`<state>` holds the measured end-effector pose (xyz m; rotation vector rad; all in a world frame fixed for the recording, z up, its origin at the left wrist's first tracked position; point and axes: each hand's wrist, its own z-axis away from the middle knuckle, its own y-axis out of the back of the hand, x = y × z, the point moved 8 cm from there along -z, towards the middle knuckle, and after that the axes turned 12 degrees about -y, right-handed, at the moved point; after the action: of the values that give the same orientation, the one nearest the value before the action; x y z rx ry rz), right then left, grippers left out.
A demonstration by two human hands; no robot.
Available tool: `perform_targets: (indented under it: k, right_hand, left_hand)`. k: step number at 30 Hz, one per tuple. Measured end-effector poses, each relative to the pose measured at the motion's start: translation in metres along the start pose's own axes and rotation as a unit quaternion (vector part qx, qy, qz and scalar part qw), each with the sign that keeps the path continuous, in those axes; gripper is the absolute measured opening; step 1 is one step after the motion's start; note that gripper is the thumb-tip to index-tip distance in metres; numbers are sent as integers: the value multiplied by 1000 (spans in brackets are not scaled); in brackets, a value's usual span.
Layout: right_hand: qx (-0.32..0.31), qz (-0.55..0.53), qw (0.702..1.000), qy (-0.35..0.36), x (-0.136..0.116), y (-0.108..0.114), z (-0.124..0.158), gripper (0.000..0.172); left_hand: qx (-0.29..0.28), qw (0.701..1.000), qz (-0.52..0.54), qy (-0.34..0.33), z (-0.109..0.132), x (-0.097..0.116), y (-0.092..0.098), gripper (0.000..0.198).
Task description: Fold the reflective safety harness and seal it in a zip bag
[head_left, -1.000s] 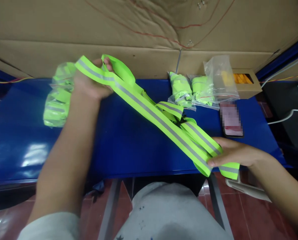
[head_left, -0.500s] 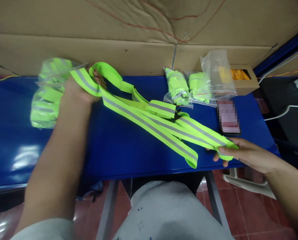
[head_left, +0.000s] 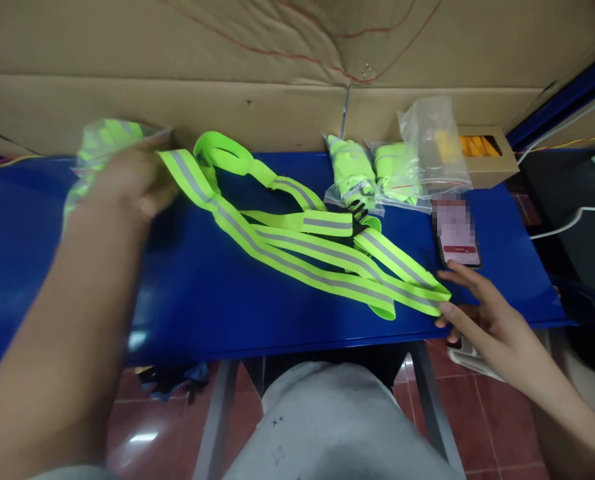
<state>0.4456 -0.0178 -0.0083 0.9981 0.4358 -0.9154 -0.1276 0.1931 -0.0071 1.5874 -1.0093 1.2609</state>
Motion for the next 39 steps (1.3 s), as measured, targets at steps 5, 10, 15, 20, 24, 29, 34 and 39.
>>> perform_targets:
  k: [5, 10, 15, 20, 24, 29, 34, 39]
  right_hand:
    - [56, 151, 985, 66, -17, 11, 16, 53]
    - [97, 204, 959, 169, -71, 7, 7, 40]
    - [88, 300, 912, 266, -125, -21, -29, 48]
    - [49, 365, 909, 197, -131, -44, -71, 62]
    - [-4, 322, 928, 187, -128, -48, -68, 46]
    - [-26, 261, 940, 220, -131, -52, -42, 23]
    - [-111, 284, 905, 296, -138, -77, -32, 23]
    - [14, 227, 921, 316, -161, -57, -59, 24]
  left_hand:
    - [66, 968, -153, -188, 19, 57, 31, 57]
    - [-170, 872, -274, -368, 100, 112, -88, 31]
    - [-299, 772, -381, -412, 168, 119, -188, 38]
    - [-326, 735, -427, -414, 173, 99, -203, 39]
    - [-322, 736, -433, -409, 173, 90, -186, 16]
    - [-355, 775, -393, -345, 182, 88, -175, 25]
    - [-308, 811, -433, -245, 177, 87, -194, 40]
    - [-347, 783, -459, -236, 176, 77, -219, 28]
